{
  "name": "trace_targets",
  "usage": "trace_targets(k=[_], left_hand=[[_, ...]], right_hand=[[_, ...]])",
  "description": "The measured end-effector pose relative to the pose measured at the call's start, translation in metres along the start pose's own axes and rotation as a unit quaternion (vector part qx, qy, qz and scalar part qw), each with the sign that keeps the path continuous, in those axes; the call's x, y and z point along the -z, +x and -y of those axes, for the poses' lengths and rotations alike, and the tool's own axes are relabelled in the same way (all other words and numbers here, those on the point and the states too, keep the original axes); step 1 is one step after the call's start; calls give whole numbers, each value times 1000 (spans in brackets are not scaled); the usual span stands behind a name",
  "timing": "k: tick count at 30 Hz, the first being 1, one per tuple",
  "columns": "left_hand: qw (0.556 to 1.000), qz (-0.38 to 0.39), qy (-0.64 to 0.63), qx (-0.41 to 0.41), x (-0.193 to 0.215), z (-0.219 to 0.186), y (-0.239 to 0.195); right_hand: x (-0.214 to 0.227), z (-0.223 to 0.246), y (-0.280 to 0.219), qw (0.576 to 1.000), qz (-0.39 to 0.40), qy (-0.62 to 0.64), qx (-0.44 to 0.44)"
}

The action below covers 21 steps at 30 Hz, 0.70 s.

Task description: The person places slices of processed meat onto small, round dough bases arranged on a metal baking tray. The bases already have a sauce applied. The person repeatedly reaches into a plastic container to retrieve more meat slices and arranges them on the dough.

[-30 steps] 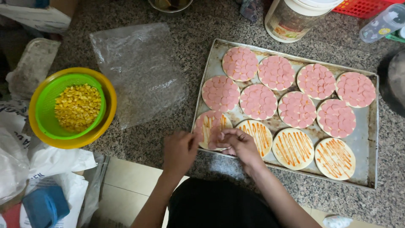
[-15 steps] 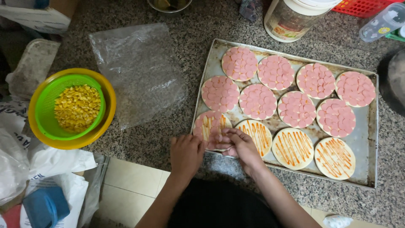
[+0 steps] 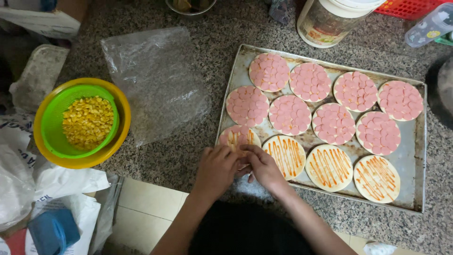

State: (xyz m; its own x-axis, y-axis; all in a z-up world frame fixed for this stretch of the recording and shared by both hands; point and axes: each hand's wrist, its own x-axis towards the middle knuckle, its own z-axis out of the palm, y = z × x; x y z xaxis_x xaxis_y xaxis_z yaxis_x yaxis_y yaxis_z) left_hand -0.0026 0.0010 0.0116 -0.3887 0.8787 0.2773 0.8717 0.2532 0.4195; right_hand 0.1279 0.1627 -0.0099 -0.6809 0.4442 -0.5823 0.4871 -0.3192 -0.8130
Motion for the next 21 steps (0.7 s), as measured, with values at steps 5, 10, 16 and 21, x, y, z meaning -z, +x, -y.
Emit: trace_targets(k=[5,10,16,21], left_hand=[[994,-14,-90,61,7,4,0],[994,-69,-76,44,22,-1,5],[996,-80,-21,-11,25,-2,9],[972,-67,-173,143,30,-2,14]], right_hand=[[-3,15,-7,999,7,45,-29],[-8,25,-8,990,10,122,-76],[-6,4,16,996,4,89,-21],[-7,48,-1,995,-16,93,-14]])
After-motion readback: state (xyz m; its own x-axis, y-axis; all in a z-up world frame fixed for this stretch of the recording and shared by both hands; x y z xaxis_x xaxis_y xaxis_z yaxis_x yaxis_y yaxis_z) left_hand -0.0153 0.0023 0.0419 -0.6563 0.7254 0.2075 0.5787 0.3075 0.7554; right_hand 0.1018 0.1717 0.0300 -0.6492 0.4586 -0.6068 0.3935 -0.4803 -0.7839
